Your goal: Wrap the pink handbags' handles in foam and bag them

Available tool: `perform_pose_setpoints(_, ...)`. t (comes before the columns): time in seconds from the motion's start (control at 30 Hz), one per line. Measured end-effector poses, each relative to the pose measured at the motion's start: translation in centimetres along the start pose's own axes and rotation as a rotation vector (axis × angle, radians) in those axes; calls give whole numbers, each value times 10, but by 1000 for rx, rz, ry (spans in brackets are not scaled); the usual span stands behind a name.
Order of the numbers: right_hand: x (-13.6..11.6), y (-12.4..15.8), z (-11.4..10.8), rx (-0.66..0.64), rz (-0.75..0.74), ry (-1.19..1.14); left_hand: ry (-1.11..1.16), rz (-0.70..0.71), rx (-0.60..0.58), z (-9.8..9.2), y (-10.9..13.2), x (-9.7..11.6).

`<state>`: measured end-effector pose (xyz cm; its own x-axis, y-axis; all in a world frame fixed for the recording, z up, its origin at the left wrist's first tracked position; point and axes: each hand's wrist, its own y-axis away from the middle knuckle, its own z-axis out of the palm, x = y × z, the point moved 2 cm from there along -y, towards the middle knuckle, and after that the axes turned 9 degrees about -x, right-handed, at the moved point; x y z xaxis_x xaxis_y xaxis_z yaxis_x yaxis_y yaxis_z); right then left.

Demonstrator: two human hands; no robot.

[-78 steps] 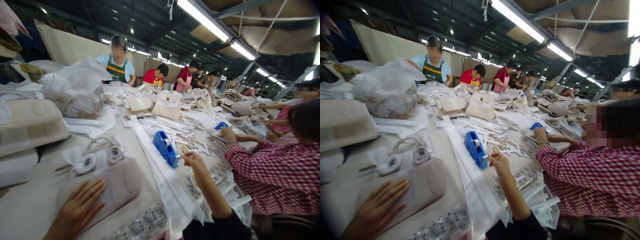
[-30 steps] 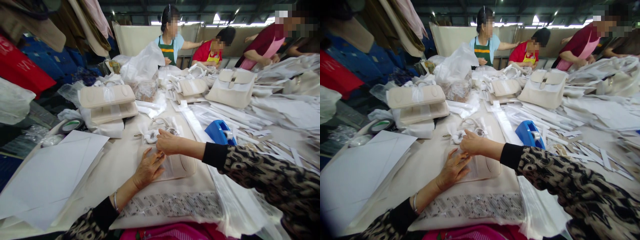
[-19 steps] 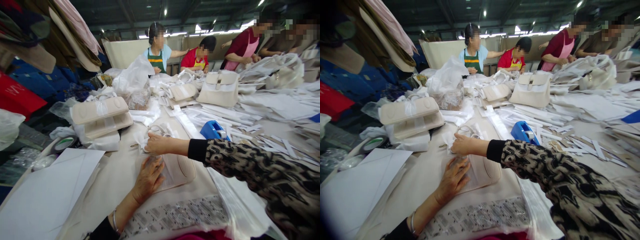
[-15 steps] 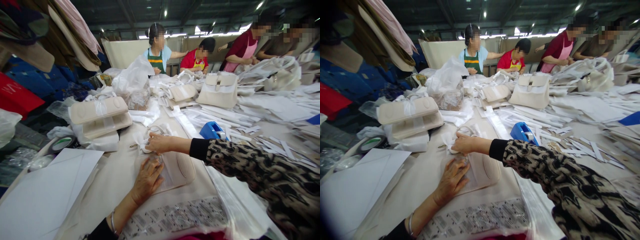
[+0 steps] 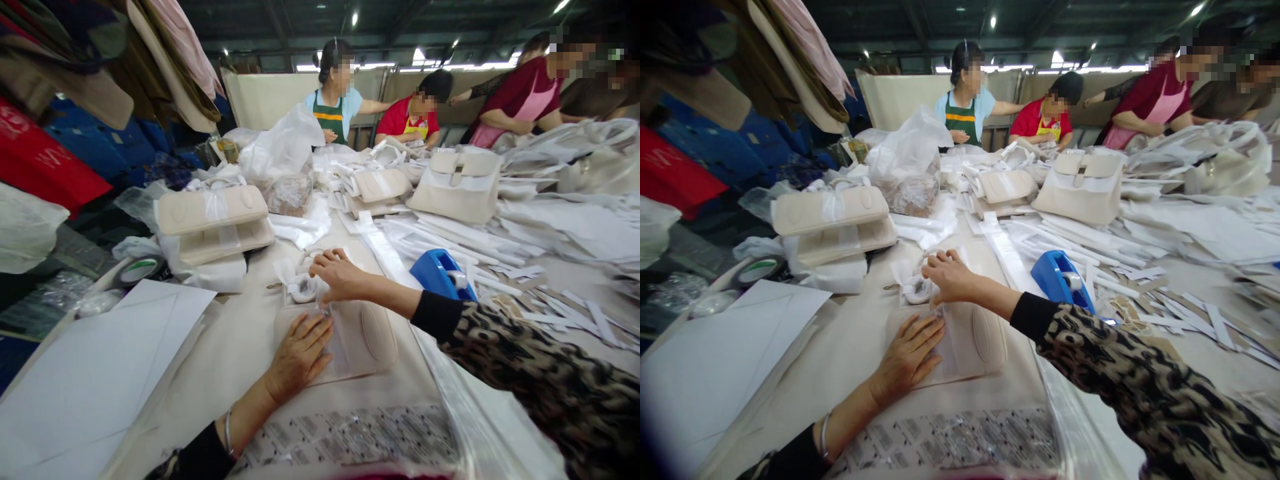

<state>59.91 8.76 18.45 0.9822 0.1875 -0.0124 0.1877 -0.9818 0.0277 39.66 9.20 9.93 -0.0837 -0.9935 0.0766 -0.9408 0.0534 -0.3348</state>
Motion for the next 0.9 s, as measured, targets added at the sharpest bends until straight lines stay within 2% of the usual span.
perform_pose_setpoints(0.2,3,-6,24,-218,142,-54,-4,-8,-9,0,-1,0)
perform_pose_setpoints(0.3,10,-18,23,-303,155,-60,3,21,-48,0,-3,2)
perform_pose_setpoints(0.37,12,-24,18,-309,157,-47,2,26,-62,-1,-4,2)
perform_pose_setpoints(0.47,10,-26,11,-205,201,-15,-15,16,-85,-2,-4,3)
perform_pose_setpoints(0.57,-3,-8,12,-53,264,4,-33,13,-104,-3,-4,4)
perform_pose_setpoints(0.73,-36,52,40,290,414,-56,-37,-1,-102,-3,-4,4)
perform_pose_setpoints(0.8,-45,69,54,346,491,-45,-33,-7,-117,-2,-3,4)
perform_pose_setpoints(0.9,-48,76,69,421,570,-44,-32,-23,-137,-1,-3,5)
